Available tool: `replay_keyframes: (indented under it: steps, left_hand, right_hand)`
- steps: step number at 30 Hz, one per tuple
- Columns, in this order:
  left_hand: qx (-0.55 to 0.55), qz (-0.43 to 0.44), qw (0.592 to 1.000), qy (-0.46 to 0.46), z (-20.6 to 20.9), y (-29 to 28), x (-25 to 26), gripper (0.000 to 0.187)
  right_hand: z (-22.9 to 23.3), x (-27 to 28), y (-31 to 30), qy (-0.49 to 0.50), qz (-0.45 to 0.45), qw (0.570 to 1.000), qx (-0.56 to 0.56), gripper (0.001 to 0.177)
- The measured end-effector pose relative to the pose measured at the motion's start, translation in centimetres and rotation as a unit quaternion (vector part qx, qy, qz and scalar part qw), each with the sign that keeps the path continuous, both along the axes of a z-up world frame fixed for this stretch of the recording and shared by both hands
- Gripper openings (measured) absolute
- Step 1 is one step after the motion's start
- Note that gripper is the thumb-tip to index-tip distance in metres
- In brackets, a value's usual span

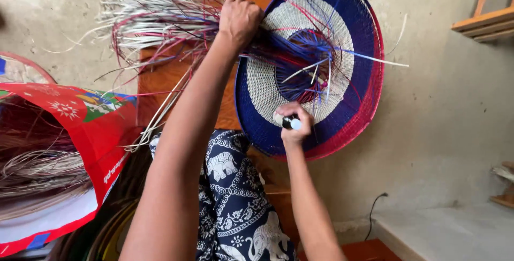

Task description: Weaving colored fibers into a circular pattern using hands and a small bottle

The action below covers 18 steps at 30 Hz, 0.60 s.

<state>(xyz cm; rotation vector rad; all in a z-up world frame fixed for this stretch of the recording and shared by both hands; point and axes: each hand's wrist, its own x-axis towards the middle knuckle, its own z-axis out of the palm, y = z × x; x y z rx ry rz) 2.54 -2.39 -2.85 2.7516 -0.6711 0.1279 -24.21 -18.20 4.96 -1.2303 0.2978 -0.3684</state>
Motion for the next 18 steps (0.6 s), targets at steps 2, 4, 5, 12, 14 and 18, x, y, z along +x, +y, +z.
replay_keyframes:
  steps: [2, 4, 5, 12, 14, 18]
  left_hand:
    - [-0.016, -0.007, 0.999, -0.029, 0.4, 0.5, 0.5, 0.025]
    - [-0.013, -0.008, 1.000, 0.014, 1.7, 1.0, 0.7, 0.025]
    - [-0.018, -0.018, 0.997, 0.069, 2.1, 0.6, -0.3, 0.026]
    - [0.075, 0.012, 0.984, 0.159, 4.9, 0.1, -0.5, 0.036]
    - [0.064, 0.033, 0.984, 0.161, 4.4, -0.2, -0.7, 0.037]
    - [0.028, 0.035, 0.986, 0.158, 2.5, -0.7, -0.5, 0.036]
  right_hand:
    - [-0.6, 2.2, 1.1, -0.049, 0.056, 0.997, -0.033, 0.041]
    - [-0.7, 6.5, 2.9, -0.043, 0.026, 0.999, -0.020, 0.038]
    - [-0.6, 7.5, 3.5, -0.025, -0.013, 0.999, -0.015, 0.035]
    - [0.1, 7.4, 3.4, 0.003, -0.017, 0.998, -0.054, 0.040]
    - [1.4, 3.8, 3.3, -0.021, 0.027, 0.999, -0.035, 0.039]
    - [-0.3, 5.1, 3.1, -0.007, 0.031, 0.997, -0.065, 0.038]
